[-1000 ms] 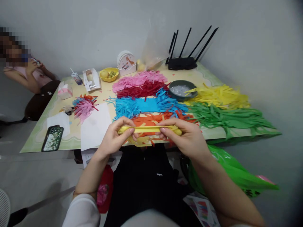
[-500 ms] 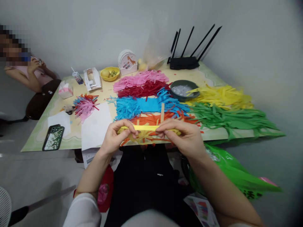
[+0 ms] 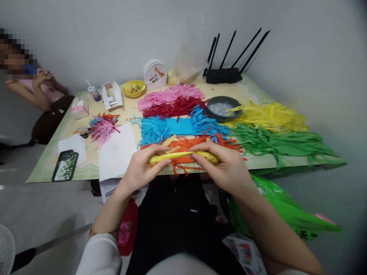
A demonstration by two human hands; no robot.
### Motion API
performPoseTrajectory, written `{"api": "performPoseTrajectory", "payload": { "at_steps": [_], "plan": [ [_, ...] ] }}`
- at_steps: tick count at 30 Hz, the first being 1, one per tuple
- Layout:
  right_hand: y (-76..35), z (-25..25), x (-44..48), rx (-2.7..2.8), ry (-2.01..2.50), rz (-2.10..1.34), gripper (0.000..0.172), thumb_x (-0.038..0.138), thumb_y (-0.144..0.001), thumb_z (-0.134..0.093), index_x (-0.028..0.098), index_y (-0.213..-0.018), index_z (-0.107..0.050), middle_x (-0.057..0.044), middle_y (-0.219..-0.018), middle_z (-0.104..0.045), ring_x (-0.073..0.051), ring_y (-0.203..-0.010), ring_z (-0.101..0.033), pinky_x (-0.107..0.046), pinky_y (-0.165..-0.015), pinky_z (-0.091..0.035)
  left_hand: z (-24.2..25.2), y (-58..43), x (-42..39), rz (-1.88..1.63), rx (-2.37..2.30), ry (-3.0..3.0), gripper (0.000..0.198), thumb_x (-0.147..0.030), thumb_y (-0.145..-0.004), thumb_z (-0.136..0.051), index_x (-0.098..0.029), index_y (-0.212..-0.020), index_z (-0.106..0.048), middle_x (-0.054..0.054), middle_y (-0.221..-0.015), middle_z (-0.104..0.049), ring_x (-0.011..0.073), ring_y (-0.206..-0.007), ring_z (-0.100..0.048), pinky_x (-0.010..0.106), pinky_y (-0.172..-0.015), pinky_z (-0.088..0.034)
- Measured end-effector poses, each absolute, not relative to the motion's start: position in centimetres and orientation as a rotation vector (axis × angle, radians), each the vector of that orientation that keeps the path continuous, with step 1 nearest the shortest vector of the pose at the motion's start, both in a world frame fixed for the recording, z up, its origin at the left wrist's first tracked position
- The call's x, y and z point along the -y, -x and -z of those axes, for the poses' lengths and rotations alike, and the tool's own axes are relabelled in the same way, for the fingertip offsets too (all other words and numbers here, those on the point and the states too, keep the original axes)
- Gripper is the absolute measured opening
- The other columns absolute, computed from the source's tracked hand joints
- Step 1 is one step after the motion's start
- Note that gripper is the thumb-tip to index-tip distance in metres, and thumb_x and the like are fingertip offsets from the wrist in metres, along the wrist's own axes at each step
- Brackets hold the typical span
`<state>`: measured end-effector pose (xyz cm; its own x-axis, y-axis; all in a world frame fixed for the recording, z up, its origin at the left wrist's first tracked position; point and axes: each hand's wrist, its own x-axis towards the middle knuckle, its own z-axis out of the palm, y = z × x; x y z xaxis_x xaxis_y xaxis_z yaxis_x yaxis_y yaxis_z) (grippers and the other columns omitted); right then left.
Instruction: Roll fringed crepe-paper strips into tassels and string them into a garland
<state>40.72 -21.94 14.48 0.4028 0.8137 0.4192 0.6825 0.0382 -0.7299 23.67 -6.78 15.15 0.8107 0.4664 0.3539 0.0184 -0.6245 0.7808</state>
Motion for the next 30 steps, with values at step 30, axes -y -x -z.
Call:
{"api": "performPoseTrajectory", "payload": {
  "at_steps": [30],
  "plan": [
    [-41.5, -12.7, 20.6, 0.929, 1.181, -0.785, 0.009, 0.03, -0.079, -0.074, 0.023, -0.08, -0.078, -0.003, -0.074, -0.076, -0.016, -0.064, -0.072, -0.027, -0.062, -0.062, -13.2, -24.3, 6.2, -0.463, -0.314, -1.347, 0.016, -0.028, -0.079, -0.07, -0.013, -0.081, -0.076, 0.008, -0.076, -0.074, 0.0136, -0.057, -0.066, 0.027, -0.061, -0.056]
  ]
}}
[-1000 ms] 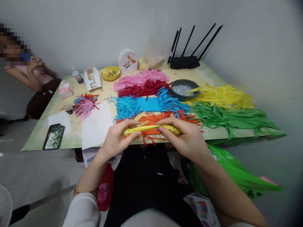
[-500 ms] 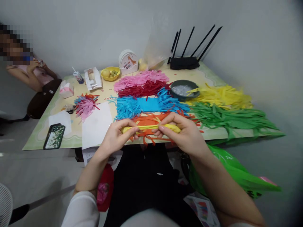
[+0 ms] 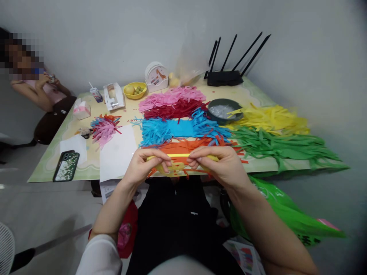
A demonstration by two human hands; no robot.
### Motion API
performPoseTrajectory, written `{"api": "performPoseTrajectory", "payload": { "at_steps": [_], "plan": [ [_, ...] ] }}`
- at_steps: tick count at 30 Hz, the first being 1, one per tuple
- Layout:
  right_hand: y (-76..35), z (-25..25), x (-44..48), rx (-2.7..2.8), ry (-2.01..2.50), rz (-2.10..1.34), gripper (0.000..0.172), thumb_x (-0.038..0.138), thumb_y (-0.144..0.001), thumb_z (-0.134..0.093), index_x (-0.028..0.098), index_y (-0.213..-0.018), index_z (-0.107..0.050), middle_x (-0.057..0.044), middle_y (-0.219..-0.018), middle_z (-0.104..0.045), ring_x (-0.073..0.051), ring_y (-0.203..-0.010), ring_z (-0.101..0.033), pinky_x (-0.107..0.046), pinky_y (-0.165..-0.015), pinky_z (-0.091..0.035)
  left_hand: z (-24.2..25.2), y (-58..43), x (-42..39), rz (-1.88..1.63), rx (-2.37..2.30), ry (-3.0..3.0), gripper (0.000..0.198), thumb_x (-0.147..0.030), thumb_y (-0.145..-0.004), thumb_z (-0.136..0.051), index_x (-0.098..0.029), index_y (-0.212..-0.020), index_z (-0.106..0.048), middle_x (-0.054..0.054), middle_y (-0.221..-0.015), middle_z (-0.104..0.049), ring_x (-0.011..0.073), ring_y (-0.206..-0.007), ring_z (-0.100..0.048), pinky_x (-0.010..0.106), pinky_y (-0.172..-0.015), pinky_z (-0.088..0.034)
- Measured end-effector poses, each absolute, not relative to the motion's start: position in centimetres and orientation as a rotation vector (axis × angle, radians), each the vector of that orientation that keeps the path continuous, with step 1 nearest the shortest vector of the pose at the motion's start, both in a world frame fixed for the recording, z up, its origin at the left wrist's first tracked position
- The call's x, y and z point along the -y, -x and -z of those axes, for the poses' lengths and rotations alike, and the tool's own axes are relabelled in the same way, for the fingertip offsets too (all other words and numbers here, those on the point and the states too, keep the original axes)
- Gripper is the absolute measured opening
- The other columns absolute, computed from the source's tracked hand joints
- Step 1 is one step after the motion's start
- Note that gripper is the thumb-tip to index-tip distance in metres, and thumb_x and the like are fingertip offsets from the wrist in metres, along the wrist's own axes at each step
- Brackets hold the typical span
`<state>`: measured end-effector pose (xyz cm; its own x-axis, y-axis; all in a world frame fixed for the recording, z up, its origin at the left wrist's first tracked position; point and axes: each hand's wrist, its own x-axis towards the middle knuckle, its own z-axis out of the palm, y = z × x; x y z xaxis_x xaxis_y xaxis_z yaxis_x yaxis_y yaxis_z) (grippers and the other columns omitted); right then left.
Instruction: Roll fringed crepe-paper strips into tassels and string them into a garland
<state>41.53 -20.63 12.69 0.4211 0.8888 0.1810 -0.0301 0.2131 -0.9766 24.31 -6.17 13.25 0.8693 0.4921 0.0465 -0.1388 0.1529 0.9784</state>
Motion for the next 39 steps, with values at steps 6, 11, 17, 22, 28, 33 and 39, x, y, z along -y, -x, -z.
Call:
{"api": "performPoseTrajectory", "payload": {
  "at_steps": [6, 11, 17, 22, 28, 33, 39],
  "plan": [
    [-41.4, -13.0, 20.4, 1.106, 1.265, -0.585, 0.013, 0.019, -0.081, -0.064, 0.022, -0.079, -0.077, -0.003, -0.075, -0.076, -0.016, -0.064, -0.072, -0.026, -0.06, -0.06, -13.7, -23.4, 5.3, -0.499, -0.231, -1.696, 0.023, -0.032, -0.087, -0.06, -0.015, -0.077, -0.072, 0.009, -0.083, -0.074, 0.0199, -0.076, -0.07, 0.035, -0.079, -0.055],
    [-41.4, -14.4, 20.5, 1.555, 1.343, -0.268, 0.024, 0.011, -0.081, -0.056, 0.024, -0.084, -0.077, -0.002, -0.081, -0.077, -0.016, -0.075, -0.073, -0.026, -0.071, -0.059, -16.0, -23.4, 4.8, -0.516, -0.22, -2.173, 0.015, -0.03, -0.089, -0.061, -0.021, -0.093, -0.071, 0.01, -0.112, -0.073, 0.0246, -0.113, -0.063, 0.045, -0.108, -0.037],
    [-41.4, -14.4, 21.0, 1.665, 1.34, -0.221, 0.026, 0.011, -0.084, -0.054, 0.026, -0.089, -0.076, -0.002, -0.085, -0.077, -0.016, -0.078, -0.073, -0.027, -0.074, -0.059, -16.4, -24.5, 4.9, -0.304, -0.094, -2.324, 0.02, -0.031, -0.092, -0.057, -0.019, -0.09, -0.073, 0.005, -0.084, -0.075, 0.0174, -0.081, -0.067, 0.031, -0.086, -0.048],
    [-42.5, -14.8, 20.6, 1.605, 1.459, -0.651, 0.032, 0.024, -0.085, -0.063, 0.022, -0.116, -0.069, -0.006, -0.111, -0.074, -0.019, -0.098, -0.071, -0.029, -0.084, -0.056, -15.0, -24.2, 4.1, -0.597, -0.057, -2.663, 0.017, -0.023, -0.093, -0.054, -0.023, -0.094, -0.071, 0.004, -0.087, -0.074, 0.0181, -0.09, -0.065, 0.048, -0.109, -0.032],
    [-41.9, -13.7, 17.9, 1.172, 1.242, -1.326, 0.032, 0.045, -0.081, -0.07, 0.014, -0.091, -0.07, -0.007, -0.08, -0.076, -0.016, -0.067, -0.07, -0.023, -0.058, -0.052, -12.5, -23.7, 3.5, -0.893, 0.092, -2.722, 0.019, -0.022, -0.089, -0.062, -0.032, -0.103, -0.07, 0.001, -0.103, -0.076, 0.0207, -0.104, -0.066, 0.057, -0.114, -0.021],
    [-40.0, -12.6, 17.6, 0.951, 1.109, -1.211, 0.025, 0.038, -0.077, -0.076, 0.015, -0.084, -0.069, -0.003, -0.068, -0.074, -0.013, -0.059, -0.067, -0.022, -0.056, -0.05, -10.6, -24.8, 4.8, -1.166, -0.213, -2.465, 0.016, -0.019, -0.087, -0.063, -0.029, -0.095, -0.073, 0.001, -0.091, -0.077, 0.0207, -0.098, -0.069, 0.055, -0.113, -0.027],
    [-40.0, -12.3, 16.7, 0.999, 1.062, -0.875, 0.015, 0.033, -0.082, -0.072, 0.021, -0.09, -0.074, -0.002, -0.076, -0.075, -0.016, -0.073, -0.071, -0.028, -0.073, -0.056, -10.6, -27.4, 8.0, -1.12, -0.468, -1.764, 0.016, -0.026, -0.088, -0.063, -0.021, -0.094, -0.077, 0.01, -0.105, -0.075, 0.0216, -0.103, -0.068, 0.039, -0.098, -0.049]
  ]
}}
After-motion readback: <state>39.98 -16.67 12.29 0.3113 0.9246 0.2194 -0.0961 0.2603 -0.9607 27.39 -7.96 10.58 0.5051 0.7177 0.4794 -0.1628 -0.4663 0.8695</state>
